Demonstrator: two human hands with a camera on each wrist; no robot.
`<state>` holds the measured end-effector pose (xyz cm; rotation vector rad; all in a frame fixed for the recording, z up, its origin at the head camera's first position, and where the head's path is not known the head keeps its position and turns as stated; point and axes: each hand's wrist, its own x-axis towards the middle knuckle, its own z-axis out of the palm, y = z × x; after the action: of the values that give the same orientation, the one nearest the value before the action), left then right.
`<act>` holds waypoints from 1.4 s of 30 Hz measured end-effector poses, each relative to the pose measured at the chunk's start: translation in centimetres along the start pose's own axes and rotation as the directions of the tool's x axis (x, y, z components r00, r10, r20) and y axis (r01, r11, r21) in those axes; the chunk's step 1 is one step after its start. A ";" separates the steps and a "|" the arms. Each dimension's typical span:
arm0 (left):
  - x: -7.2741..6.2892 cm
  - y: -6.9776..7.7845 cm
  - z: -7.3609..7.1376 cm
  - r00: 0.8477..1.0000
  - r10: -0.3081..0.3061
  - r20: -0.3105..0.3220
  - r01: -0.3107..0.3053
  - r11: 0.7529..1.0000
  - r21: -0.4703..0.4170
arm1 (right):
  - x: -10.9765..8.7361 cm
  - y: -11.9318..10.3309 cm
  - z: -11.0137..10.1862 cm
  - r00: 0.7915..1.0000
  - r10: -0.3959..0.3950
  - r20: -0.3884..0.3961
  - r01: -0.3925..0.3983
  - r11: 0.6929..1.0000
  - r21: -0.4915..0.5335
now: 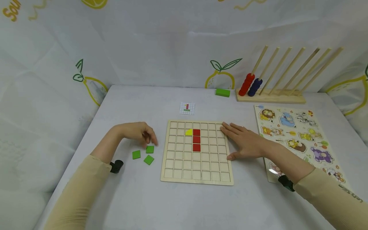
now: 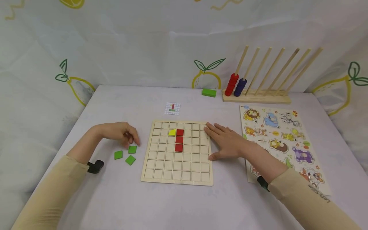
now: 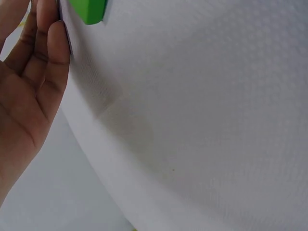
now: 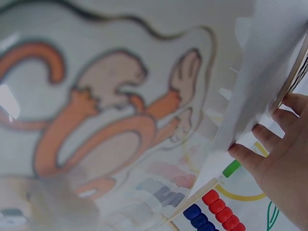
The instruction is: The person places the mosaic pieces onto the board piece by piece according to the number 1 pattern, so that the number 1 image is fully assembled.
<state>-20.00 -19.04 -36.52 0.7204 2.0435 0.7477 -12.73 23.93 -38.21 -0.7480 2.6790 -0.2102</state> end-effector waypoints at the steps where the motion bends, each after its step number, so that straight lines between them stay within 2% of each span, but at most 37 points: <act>1: 0.0 0.0 0.0 1.000 0.002 0.011 -0.002 1.000 -0.003 | 0.0 0.0 0.0 1.000 -0.001 -0.001 0.001 1.000 -0.001; 9: 0.4 0.0 0.1 0.998 -0.008 0.059 0.007 1.000 0.021 | 0.1 0.1 0.1 1.000 -0.002 -0.002 0.002 1.000 -0.001; 20: 0.7 -0.2 0.4 0.998 -0.042 0.038 0.041 0.999 0.028 | 0.2 0.1 0.0 1.000 -0.006 -0.001 0.006 1.000 -0.005; 39: 0.9 0.4 0.8 0.995 -0.096 -0.011 0.097 0.989 0.108 | 0.1 0.2 0.1 1.000 -0.006 0.002 0.006 1.000 0.009; 42: 0.7 0.5 0.8 0.994 -0.105 -0.012 0.106 0.989 0.099 | 0.1 0.2 0.1 1.000 -0.005 0.002 0.005 1.000 0.012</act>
<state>-19.57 -17.99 -36.90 0.6605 2.1194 0.5922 -12.84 24.06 -38.39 -0.7507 2.6720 -0.2272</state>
